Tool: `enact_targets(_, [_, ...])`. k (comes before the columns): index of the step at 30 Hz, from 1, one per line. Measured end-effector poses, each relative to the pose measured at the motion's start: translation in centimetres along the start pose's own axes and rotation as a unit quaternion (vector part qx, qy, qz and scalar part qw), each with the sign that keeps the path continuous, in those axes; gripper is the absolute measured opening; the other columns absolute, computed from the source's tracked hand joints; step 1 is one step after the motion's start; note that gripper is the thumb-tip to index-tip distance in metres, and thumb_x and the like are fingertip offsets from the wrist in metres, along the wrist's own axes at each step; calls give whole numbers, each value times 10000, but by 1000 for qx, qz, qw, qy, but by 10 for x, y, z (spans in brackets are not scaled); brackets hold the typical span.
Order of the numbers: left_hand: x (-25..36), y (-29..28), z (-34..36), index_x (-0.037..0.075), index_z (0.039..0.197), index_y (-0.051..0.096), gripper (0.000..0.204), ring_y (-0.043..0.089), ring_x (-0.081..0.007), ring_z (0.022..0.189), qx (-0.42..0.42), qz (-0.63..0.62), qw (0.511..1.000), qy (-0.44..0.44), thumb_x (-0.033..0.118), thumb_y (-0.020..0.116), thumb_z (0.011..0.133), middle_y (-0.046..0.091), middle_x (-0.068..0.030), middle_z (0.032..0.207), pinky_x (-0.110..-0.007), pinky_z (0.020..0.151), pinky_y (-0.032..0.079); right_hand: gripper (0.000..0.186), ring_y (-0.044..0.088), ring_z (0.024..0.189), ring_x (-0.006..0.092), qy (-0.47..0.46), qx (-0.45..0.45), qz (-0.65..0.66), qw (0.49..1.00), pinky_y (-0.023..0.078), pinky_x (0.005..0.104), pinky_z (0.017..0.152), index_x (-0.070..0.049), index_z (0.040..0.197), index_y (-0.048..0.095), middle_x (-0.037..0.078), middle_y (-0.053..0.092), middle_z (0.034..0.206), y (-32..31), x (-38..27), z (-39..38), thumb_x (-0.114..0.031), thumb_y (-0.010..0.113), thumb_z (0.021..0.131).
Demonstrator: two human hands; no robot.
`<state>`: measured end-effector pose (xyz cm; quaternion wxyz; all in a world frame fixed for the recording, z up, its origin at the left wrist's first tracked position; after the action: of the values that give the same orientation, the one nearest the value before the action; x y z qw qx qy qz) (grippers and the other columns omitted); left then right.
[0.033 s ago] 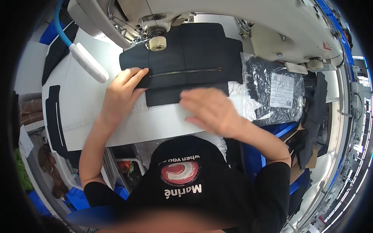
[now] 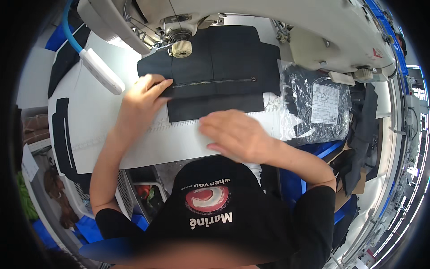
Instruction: Sewing a zipper onto a black leather component using an industrial sewing machine.
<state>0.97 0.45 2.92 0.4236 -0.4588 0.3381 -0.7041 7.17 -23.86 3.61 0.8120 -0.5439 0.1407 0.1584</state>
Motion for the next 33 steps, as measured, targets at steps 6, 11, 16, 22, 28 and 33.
enact_targets(6, [-42,-11,55,59,1160,648,320,611,-211,703,-239,-209,939,-135,110,658,844,670,-70,877,-319,662,516,410,590,1104,331,-28,54,-14,998,516,412,888,45,1164,576,180,598,1180,27,8,52,-120,683,804])
enact_targets(11, [-61,-4,53,126,1217,641,351,624,-219,766,-157,-124,966,164,73,607,872,687,-82,948,-315,746,525,564,457,1287,342,16,18,-119,993,413,431,1040,45,1291,481,202,491,1357,37,36,56,-214,678,829])
enact_targets(16, [-70,4,49,185,1250,632,403,611,-253,914,-123,-77,972,183,81,617,861,674,-57,1070,-305,855,517,587,406,1345,302,22,-32,-99,994,357,428,1095,44,1292,497,180,462,1405,38,33,58,-264,690,832])
enact_targets(22, [-59,-9,61,131,1106,713,244,602,-162,771,-275,-177,937,-125,184,661,873,695,-59,888,-275,719,494,623,387,1361,296,35,-21,-63,997,362,440,1092,19,1314,490,159,430,1440,37,33,62,-221,735,794])
enact_targets(28, [-45,-6,62,4,916,713,275,571,-112,633,-283,-213,920,-167,239,772,786,636,-85,664,-274,605,458,529,435,1325,300,41,-20,-89,995,377,429,1084,19,1274,529,168,500,1374,41,34,54,-249,676,842])
enact_targets(33, [-18,-9,34,-1,900,701,163,608,-223,756,78,-146,970,176,-4,661,743,652,-71,854,-326,662,513,452,515,1257,293,-112,-43,8,993,420,421,1046,-31,1271,557,142,543,1343,29,9,59,-211,639,865])
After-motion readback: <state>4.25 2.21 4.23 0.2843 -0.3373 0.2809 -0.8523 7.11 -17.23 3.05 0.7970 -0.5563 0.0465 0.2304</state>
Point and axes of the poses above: each hand's wrist, its own z-axis towards the middle knuckle, its own y-axis out of the palm, x = y × z, the point moved 3 cm from there along z, towards the middle knuckle
